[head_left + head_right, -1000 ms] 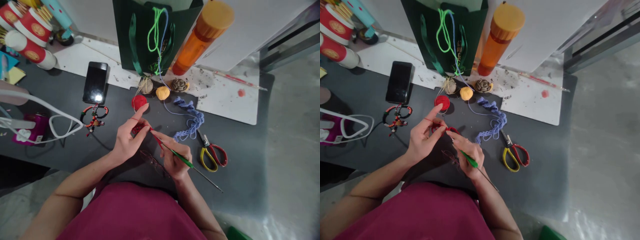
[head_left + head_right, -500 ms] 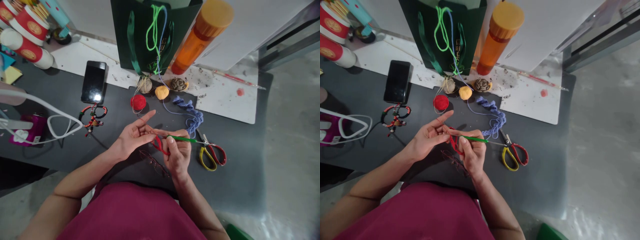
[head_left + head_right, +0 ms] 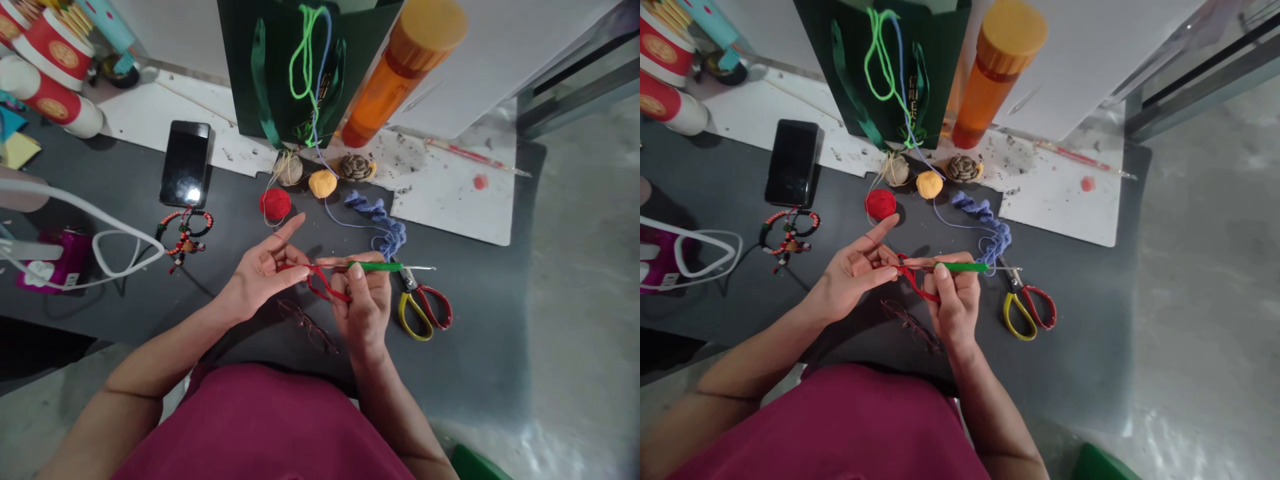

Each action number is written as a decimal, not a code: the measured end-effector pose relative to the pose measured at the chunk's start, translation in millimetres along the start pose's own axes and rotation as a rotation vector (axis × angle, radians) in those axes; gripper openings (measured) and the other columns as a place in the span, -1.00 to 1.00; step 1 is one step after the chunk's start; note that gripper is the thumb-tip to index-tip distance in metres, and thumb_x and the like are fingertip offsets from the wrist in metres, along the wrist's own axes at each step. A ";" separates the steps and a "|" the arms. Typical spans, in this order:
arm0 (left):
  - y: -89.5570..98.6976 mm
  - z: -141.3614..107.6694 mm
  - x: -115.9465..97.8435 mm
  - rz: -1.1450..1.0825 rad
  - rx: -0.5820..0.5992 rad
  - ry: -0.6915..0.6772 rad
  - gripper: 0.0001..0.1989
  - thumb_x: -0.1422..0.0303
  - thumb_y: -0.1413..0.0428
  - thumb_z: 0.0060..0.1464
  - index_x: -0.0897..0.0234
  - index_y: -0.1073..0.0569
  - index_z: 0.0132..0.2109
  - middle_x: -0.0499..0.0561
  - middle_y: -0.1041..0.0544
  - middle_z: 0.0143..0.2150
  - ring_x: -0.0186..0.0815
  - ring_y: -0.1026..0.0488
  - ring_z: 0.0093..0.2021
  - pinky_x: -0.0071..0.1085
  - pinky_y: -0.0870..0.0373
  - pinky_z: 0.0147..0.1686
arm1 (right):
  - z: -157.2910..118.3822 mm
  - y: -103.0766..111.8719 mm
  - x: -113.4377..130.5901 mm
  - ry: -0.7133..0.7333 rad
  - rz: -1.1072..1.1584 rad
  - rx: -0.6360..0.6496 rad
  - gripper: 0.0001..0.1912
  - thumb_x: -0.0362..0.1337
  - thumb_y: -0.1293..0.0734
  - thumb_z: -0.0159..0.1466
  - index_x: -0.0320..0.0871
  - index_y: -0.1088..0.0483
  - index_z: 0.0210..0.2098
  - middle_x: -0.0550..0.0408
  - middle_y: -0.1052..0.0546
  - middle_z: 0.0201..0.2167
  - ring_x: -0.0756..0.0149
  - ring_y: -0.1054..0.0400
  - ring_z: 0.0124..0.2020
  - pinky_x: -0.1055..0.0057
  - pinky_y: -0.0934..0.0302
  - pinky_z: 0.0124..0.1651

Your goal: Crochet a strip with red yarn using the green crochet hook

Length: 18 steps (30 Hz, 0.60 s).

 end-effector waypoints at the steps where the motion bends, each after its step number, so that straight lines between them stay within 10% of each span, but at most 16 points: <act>1: 0.4 -0.3 -0.9 0.014 -0.002 -0.013 -0.22 0.39 -0.38 0.03 0.11 -0.38 0.39 -0.09 -0.58 -0.32 -0.42 -0.48 -0.30 -0.47 -0.43 -0.19 | 0.1 0.3 0.4 -0.004 0.001 -0.004 -0.79 -0.10 -0.43 0.33 -0.01 -0.33 -0.28 0.23 -0.64 -0.43 0.60 0.09 -0.78 0.56 0.21 -0.77; 18: 0.4 -4.6 -10.1 0.147 -0.021 -0.036 -0.33 0.38 -0.35 0.06 0.15 -0.45 0.33 -0.05 -0.56 -0.29 -0.35 -0.43 -0.27 -0.40 -0.44 -0.17 | -2.8 5.1 5.4 0.107 -0.161 0.021 -0.78 -0.07 -0.38 0.39 0.00 -0.29 -0.25 0.21 -0.68 -0.39 0.60 0.00 -0.81 0.54 0.07 -0.75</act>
Point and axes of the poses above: each hand's wrist, its own z-axis towards the middle knuckle, its own y-axis out of the back of the hand, x = y × z, the point moved 6 cm from there along z, towards the middle knuckle
